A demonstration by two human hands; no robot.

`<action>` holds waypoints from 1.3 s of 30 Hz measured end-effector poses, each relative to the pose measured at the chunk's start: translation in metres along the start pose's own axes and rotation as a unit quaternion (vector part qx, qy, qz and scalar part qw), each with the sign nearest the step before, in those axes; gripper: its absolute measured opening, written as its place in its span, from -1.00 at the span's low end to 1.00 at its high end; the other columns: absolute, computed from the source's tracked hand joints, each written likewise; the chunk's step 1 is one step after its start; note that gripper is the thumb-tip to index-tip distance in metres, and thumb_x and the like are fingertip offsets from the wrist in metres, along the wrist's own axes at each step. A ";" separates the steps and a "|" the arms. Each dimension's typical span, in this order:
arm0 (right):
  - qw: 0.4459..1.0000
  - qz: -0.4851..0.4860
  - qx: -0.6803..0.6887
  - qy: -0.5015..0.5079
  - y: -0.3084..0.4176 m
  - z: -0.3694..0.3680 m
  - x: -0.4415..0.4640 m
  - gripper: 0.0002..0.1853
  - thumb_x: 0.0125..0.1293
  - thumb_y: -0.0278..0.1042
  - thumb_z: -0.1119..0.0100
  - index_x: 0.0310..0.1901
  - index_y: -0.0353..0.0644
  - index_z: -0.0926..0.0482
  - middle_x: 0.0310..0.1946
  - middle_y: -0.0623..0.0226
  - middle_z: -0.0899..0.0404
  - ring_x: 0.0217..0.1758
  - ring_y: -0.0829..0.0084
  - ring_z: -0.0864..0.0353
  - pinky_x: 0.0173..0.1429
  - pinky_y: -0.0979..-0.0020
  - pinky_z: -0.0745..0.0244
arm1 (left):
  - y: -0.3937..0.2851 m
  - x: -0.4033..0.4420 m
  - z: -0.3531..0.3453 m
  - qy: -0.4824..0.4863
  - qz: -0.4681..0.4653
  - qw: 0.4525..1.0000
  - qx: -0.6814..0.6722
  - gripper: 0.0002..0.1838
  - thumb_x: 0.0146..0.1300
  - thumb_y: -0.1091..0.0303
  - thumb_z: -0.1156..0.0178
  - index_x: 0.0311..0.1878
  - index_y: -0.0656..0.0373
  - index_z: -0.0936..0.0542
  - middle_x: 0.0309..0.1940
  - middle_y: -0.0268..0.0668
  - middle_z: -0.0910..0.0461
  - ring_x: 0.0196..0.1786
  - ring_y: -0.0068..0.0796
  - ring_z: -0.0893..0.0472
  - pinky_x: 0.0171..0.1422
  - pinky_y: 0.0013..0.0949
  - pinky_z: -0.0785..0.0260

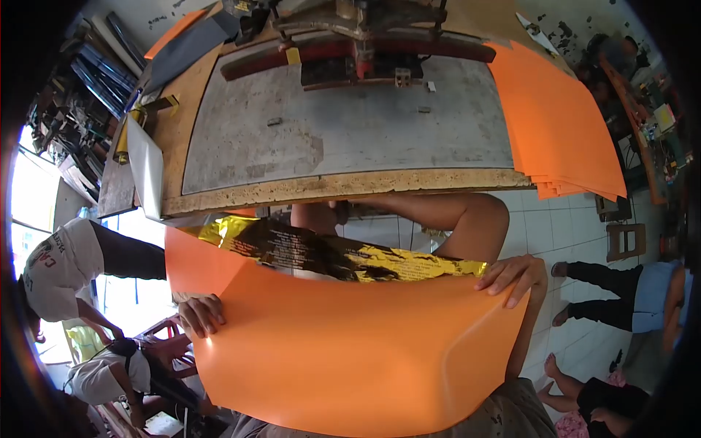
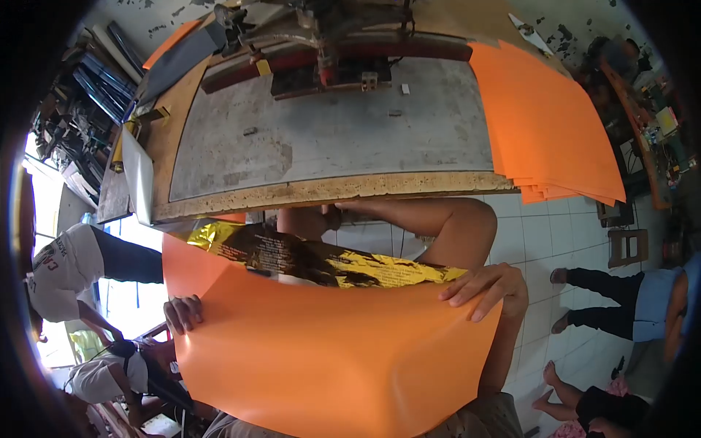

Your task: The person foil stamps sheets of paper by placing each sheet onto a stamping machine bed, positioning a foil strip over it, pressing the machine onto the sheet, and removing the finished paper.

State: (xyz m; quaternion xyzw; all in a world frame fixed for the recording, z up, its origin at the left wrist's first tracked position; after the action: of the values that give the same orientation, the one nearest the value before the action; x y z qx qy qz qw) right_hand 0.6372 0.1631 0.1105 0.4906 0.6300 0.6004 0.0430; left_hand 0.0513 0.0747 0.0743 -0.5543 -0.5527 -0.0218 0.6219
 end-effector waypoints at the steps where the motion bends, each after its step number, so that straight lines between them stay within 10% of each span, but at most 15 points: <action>1: 1.000 -0.007 -0.011 -0.016 -0.001 -0.001 -0.003 -0.68 0.53 -0.36 -0.14 -0.37 -0.24 -0.79 -0.11 -0.22 -0.78 -0.01 -0.24 -0.80 0.15 -0.04 -0.71 | -0.002 -0.005 -0.001 -0.013 0.000 1.000 0.008 -0.72 0.44 0.39 -0.28 0.15 0.22 -0.58 -0.06 -0.33 -0.62 -0.02 -0.48 -0.62 0.15 -0.41 -0.44; 10: 0.998 0.049 -0.039 0.002 -0.004 0.006 0.013 -0.86 0.33 -0.35 -0.49 -0.22 -0.22 -0.76 -0.10 -0.01 -0.79 0.01 -0.15 -0.80 0.01 0.07 -0.74 | -0.013 -0.026 -0.012 -0.204 0.000 0.964 0.172 -0.74 0.47 0.34 -0.28 0.12 0.25 -0.60 -0.10 -0.35 -0.63 -0.07 -0.48 -0.61 0.11 -0.42 -0.44; 14: 0.997 -0.052 0.042 -0.024 -0.003 0.015 0.002 -0.71 0.32 -0.35 -0.52 0.00 -0.24 -0.67 -0.09 0.00 -0.78 0.06 -0.01 -0.79 0.02 0.19 -0.74 | -0.016 -0.033 -0.004 -0.399 0.040 0.851 0.338 -0.74 0.48 0.32 -0.29 0.10 0.26 -0.60 -0.12 -0.36 -0.64 -0.09 -0.48 -0.60 0.09 -0.43 -0.44; 17: 0.933 -0.112 -0.076 -0.334 -0.007 0.008 -0.013 -0.51 0.38 -0.40 -0.45 0.26 -0.29 -0.52 -0.05 0.02 -0.76 0.11 0.23 -0.76 0.15 0.29 -0.66 | -0.005 -0.022 0.001 -0.500 0.100 0.742 0.436 -0.74 0.49 0.30 -0.29 0.09 0.26 -0.61 -0.13 -0.36 -0.64 -0.11 -0.49 -0.60 0.08 -0.43 -0.45; 24: 0.868 -0.120 -0.316 -0.363 -0.005 0.022 0.047 -0.14 0.45 -0.48 -0.34 0.65 -0.26 -0.05 0.09 0.02 -0.74 0.18 0.43 -0.71 0.32 0.39 -0.50 | 0.023 0.079 0.006 -0.448 0.262 0.717 0.465 -0.64 0.54 0.31 -0.22 0.24 0.35 -0.57 0.00 -0.28 -0.70 0.04 -0.57 -0.64 0.13 -0.43 -0.49; 31: 0.817 -0.163 -0.484 -0.269 0.001 0.059 0.111 -0.57 0.48 -0.45 -0.30 0.33 -0.34 -0.58 0.35 0.03 -0.60 0.47 0.26 -0.53 0.53 0.28 -0.36 | 0.031 0.143 0.056 -0.431 0.306 0.752 0.393 -0.57 0.52 0.31 -0.23 0.32 0.38 -0.54 0.09 -0.19 -0.71 0.06 -0.53 -0.69 0.14 -0.44 -0.52; 39: 0.757 -0.184 -0.610 -0.146 -0.050 0.153 0.204 -0.51 0.54 -0.45 -0.04 0.46 -0.22 -0.46 0.40 -0.01 -0.53 0.49 -0.04 -0.48 0.54 0.15 -0.35 | 0.039 0.208 0.208 -0.350 0.372 0.734 0.447 -0.65 0.50 0.32 -0.19 0.23 0.32 -0.60 -0.03 -0.26 -0.73 -0.04 -0.51 -0.69 0.05 -0.40 -0.52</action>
State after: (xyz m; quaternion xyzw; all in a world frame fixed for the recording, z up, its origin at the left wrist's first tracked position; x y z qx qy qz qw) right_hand 0.6021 0.4191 0.1382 0.3171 0.1941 0.7590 0.5345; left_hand 0.0190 0.3600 0.1500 -0.3422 -0.4272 0.6567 0.5188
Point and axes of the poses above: each hand's wrist, its own x-axis towards the middle knuckle, its own z-axis out of the back of the hand, y = z × x, the point moved 3 cm from there along x, towards the middle knuckle
